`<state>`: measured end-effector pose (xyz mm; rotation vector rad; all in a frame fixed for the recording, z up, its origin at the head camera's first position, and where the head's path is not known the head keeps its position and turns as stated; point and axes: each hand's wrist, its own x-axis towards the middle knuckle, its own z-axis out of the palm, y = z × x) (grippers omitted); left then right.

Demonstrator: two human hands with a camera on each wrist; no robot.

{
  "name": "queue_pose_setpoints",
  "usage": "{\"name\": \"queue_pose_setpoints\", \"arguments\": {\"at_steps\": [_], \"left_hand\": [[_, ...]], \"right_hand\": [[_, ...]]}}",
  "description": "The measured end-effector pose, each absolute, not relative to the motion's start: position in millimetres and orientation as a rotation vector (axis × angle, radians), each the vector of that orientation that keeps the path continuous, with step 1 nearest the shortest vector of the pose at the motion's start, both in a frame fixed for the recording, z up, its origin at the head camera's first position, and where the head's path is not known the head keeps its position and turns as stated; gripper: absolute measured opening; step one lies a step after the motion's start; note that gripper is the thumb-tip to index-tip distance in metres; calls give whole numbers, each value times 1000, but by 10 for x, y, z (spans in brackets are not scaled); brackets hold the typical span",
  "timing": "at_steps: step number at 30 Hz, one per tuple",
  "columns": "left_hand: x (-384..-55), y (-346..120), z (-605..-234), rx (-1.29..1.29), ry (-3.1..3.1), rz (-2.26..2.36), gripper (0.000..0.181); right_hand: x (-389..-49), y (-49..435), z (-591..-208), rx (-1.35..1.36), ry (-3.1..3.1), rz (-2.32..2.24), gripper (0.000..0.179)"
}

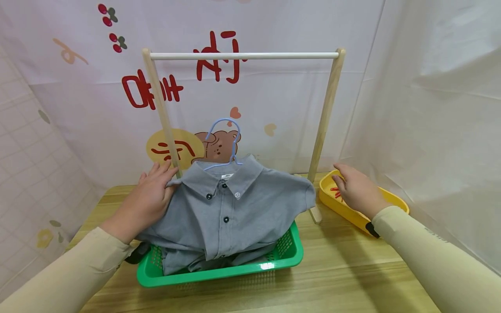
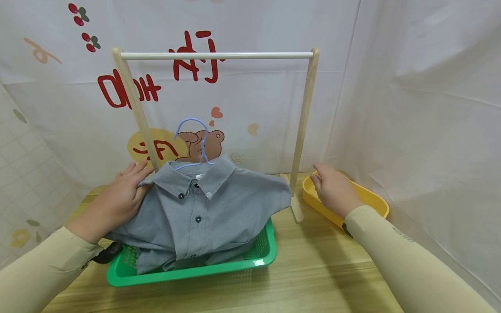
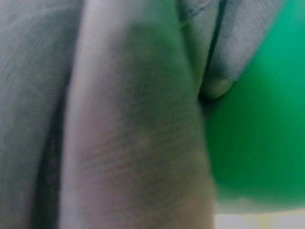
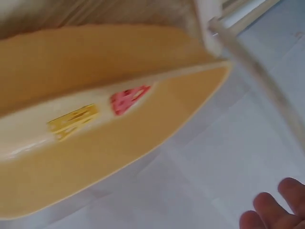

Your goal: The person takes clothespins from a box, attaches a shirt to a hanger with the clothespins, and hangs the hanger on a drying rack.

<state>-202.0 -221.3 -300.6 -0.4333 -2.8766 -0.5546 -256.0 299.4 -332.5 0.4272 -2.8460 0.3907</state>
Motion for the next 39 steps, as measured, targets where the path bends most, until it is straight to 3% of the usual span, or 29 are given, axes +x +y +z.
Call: {"name": "queue_pose_setpoints", "arguments": {"at_steps": [8, 17, 23, 39], "left_hand": [[-2006, -2241, -3026, -445, -2877, -555, 52], [-2002, -2259, -3030, -450, -2861, -547, 51], [-2002, -2254, -3026, -446, -2862, -539, 51], [-1993, -2231, -3026, -442, -2867, -524, 51]], "right_hand": [[-2657, 3346, -3452, 290, -3092, 231, 56], [-2634, 3699, -3544, 375, -3222, 21, 49], [-2624, 3832, -3628, 378, -3347, -101, 29], [-2588, 4064, -3821, 189, -3426, -51, 19]]}}
